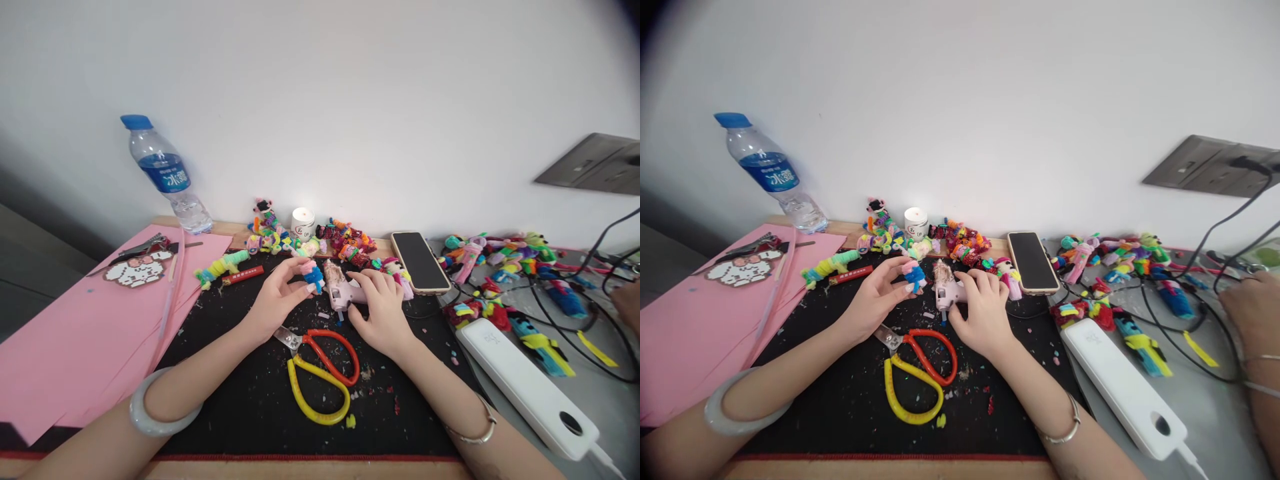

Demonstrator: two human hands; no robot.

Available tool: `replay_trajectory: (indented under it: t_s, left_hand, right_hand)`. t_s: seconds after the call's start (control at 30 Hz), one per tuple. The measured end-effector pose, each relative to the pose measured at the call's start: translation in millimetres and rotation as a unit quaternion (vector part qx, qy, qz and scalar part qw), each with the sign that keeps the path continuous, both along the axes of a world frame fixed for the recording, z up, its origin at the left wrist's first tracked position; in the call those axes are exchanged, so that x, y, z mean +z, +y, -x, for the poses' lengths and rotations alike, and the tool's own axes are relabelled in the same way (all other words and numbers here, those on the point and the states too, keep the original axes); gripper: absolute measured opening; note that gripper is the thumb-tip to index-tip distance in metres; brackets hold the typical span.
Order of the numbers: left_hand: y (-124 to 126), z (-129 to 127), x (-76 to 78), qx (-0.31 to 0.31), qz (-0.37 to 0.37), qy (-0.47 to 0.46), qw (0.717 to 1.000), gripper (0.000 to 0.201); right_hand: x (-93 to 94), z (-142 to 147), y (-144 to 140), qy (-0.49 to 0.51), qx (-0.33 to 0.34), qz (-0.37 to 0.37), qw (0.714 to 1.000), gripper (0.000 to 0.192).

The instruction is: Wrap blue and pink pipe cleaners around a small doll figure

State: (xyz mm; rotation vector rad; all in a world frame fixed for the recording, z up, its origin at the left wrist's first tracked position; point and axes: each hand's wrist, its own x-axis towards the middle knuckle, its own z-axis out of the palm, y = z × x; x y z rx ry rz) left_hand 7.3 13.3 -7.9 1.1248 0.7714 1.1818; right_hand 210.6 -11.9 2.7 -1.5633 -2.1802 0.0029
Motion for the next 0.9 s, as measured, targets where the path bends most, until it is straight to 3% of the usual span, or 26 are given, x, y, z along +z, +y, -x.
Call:
replay_trajectory:
  t_s: [0.13, 0.27, 0.53, 0.9]
  left_hand:
    - [-4, -3, 1.3, -0.023, -0.028, 0.017, 0.999, 0.036]
    - [-10, -5, 2.5, -0.068, -0.028, 0.034, 0.997, 0.035]
    - [-13, -4, 2.6, -0.103, -0.03, 0.074, 0.991, 0.033]
    - [-11, -4, 2.8, -0.106, -0.022, 0.037, 0.993, 0.034]
  right_hand:
    - [4.0, 2, -7, 0.075, 0.107, -0.063, 0.989, 0.032]
    - [2.5, 5, -11, 0.098, 0.157, -0.073, 0.98, 0.02]
    - [1.9, 6, -13, 0.119, 0.174, -0.081, 0.974, 0.005]
    - [-1.4, 5, -10, 0.196, 0.16, -0.042, 0.967, 0.01]
